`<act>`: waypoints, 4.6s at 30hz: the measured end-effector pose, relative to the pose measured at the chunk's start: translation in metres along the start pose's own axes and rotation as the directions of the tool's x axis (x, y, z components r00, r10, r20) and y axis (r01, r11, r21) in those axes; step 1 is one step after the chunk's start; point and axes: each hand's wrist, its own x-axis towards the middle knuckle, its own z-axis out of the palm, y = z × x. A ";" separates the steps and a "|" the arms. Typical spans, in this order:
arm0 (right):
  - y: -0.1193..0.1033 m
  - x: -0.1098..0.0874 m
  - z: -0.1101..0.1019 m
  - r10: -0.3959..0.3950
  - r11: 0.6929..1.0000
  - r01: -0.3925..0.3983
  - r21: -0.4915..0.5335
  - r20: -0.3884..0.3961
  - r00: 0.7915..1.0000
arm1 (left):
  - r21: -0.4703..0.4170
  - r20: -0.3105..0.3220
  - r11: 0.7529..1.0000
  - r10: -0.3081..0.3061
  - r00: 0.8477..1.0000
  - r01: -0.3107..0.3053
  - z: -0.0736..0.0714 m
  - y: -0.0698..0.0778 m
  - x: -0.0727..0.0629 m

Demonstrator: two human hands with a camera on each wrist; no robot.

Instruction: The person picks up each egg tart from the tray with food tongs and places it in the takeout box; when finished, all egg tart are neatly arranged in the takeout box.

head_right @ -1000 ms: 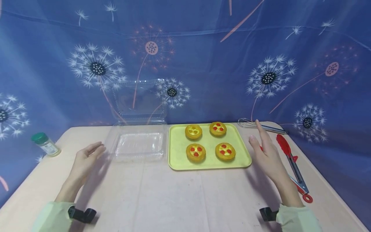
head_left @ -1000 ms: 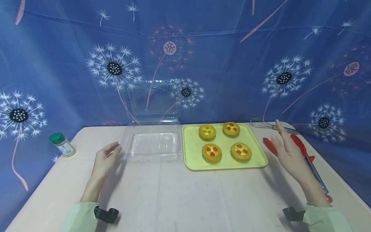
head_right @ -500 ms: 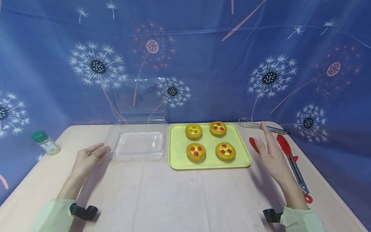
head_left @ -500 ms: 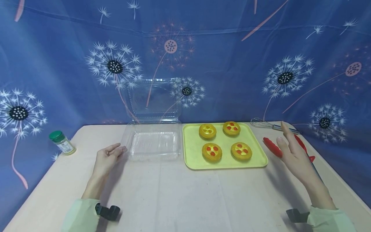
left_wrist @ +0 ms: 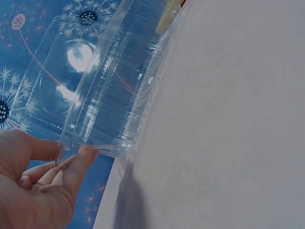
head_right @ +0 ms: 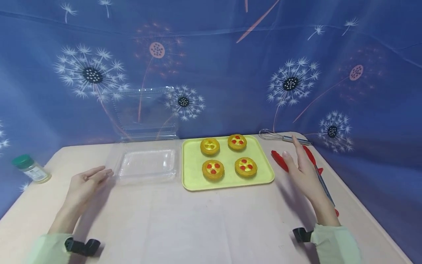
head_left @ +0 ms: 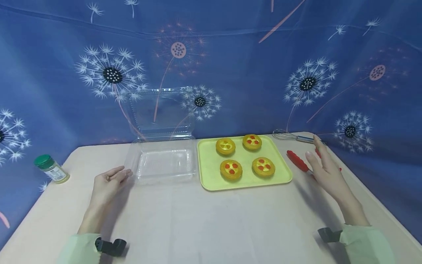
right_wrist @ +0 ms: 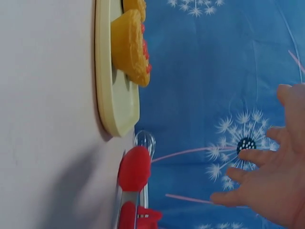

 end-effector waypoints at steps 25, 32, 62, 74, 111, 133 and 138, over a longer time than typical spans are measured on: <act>0.055 -0.022 -0.028 0.471 0.833 -0.476 -0.282 -0.090 0.877 | -0.236 0.088 0.972 0.034 0.996 -0.012 -0.008 -0.010 0.008; 0.061 -0.026 -0.025 0.637 0.733 -0.607 -0.307 -0.006 0.771 | -0.239 0.085 0.971 0.040 0.996 -0.018 -0.007 -0.011 0.008; 0.066 -0.010 -0.037 0.638 0.709 -0.596 -0.377 -0.017 0.770 | -0.099 0.057 0.995 0.031 0.998 -0.026 -0.005 -0.007 0.001; 0.028 0.000 -0.029 0.421 0.863 -0.411 -0.295 -0.032 0.907 | -0.075 0.045 0.996 0.050 0.998 -0.046 -0.003 -0.006 0.001; -0.013 0.063 0.029 0.089 0.898 -0.003 -0.441 0.173 0.981 | 0.088 0.032 0.996 -0.008 0.999 0.005 -0.001 -0.001 0.002; -0.019 0.075 0.031 0.099 0.867 0.018 -0.497 0.209 0.973 | 0.046 0.015 0.999 0.009 1.000 -0.009 0.000 0.000 -0.001; -0.019 0.074 0.033 0.091 0.862 0.018 -0.507 0.189 0.978 | 0.055 0.012 0.998 0.005 1.000 -0.005 0.000 0.001 -0.001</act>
